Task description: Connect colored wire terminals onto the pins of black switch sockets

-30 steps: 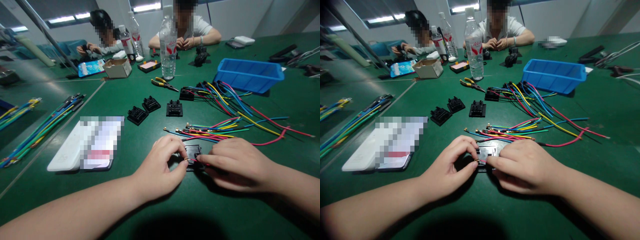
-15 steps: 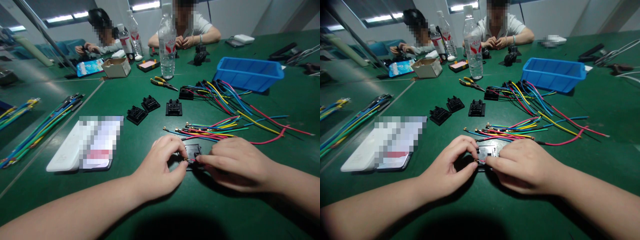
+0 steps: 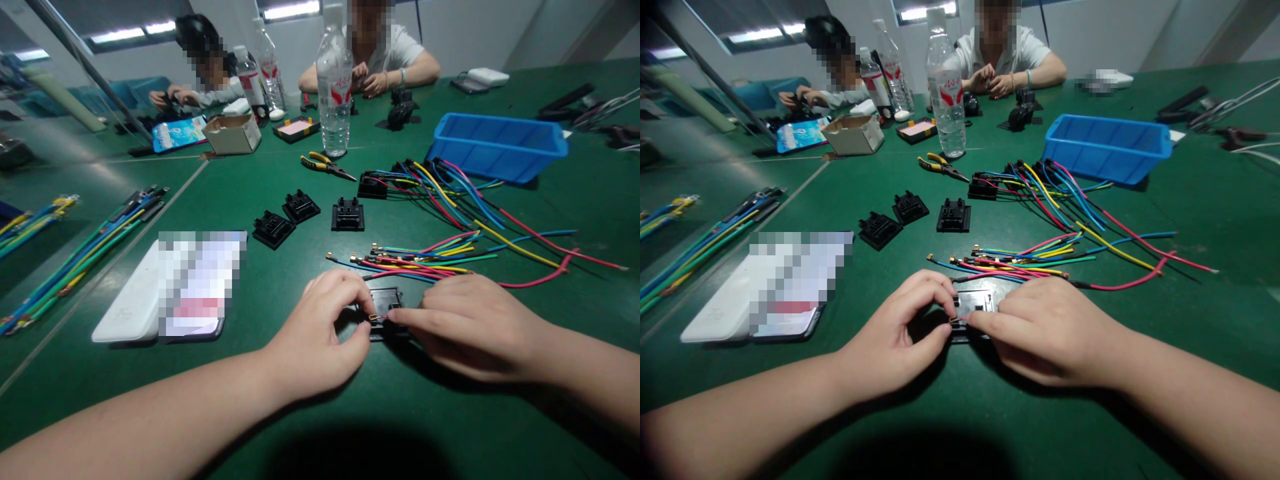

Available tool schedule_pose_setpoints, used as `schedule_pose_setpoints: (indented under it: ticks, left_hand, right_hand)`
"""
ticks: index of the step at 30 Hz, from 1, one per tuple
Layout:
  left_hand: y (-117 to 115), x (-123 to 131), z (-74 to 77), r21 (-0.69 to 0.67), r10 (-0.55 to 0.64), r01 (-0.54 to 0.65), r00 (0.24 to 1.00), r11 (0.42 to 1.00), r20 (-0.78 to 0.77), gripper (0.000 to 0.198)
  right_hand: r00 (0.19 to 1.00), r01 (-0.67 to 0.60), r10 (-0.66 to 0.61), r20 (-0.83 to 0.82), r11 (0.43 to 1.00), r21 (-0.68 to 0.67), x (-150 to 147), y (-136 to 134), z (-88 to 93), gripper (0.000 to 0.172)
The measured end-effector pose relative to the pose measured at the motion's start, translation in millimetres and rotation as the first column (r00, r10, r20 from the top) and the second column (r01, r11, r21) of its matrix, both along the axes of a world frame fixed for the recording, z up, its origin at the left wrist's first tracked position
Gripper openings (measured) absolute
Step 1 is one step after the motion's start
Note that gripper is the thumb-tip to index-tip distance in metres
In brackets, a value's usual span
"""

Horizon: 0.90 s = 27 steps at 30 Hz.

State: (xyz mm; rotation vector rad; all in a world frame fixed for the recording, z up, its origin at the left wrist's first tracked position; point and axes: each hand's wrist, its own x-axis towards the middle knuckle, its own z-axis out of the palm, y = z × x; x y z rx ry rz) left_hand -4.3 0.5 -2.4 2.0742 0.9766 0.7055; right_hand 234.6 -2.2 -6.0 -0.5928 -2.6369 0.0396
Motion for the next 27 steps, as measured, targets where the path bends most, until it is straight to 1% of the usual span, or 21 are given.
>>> schedule_pose_setpoints:
  ticks: [10,16,27]
  left_hand:
    - [-0.8,1.2,-0.1,0.000,0.006,-0.006,1.000,1.000,-0.005,0.016]
    - [-1.2,0.7,-0.3,0.000,0.008,-0.008,1.000,1.000,0.000,0.015]
    - [-0.8,1.3,-1.4,0.008,0.008,-0.008,1.000,1.000,-0.006,0.015]
  right_hand:
    - [1.000,-0.005,0.005,0.003,1.000,-0.003,-0.6,0.6,-0.2,0.029]
    - [1.000,0.010,-0.011,0.020,1.000,0.027,1.1,0.7,-2.6,0.029]
    - [1.000,0.010,-0.010,0.002,1.000,0.002,-0.3,0.2,-0.2,0.023]
